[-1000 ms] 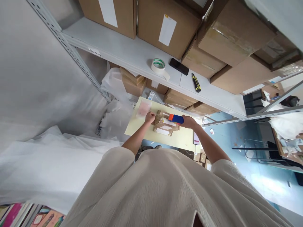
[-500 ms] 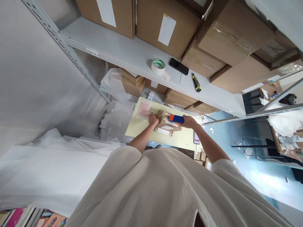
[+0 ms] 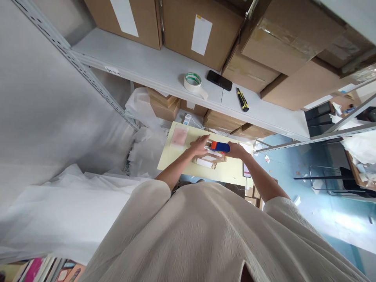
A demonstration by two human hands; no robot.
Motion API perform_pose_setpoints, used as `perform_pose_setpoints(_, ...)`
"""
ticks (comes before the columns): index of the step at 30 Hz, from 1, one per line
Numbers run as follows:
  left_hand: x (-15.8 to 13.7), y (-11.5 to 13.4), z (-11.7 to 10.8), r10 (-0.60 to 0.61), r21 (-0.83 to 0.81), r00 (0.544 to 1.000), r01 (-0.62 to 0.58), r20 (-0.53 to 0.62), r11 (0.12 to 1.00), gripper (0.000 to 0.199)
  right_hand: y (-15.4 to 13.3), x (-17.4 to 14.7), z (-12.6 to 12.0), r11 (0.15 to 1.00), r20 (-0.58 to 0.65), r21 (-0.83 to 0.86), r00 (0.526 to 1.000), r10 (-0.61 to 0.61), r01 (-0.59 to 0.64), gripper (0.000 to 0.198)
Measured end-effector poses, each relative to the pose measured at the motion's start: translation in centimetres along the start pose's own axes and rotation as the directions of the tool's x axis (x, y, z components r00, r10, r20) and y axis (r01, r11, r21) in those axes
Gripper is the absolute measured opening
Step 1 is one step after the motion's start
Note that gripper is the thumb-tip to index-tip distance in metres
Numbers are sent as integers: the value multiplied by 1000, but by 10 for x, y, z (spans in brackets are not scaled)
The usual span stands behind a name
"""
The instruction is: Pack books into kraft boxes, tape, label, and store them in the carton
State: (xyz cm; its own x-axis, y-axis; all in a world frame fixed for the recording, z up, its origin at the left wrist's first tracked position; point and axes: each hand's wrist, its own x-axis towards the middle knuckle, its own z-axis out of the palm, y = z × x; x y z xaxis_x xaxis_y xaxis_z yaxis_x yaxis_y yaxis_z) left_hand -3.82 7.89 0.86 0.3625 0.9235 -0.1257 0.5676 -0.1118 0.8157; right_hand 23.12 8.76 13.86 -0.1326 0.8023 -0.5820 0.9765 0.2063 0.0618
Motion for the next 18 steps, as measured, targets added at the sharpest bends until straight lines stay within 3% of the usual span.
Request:
perform_pose_setpoints(4,7,-1,-2,16,266,973,-80,232,961,118,2,-3,-2,1000,7,16,1000,-25,25,55)
perform_pose_setpoints(8,8,-8,-1,-23,360,960,-82,277,929,114,6,-5,-4,997,-2,34,998,-64,64,52)
perform_pose_setpoints(18,9,-8,-2,-70,417,946,-73,317,906,110,24,-13,-5,990,18,26,990,-139,138,47)
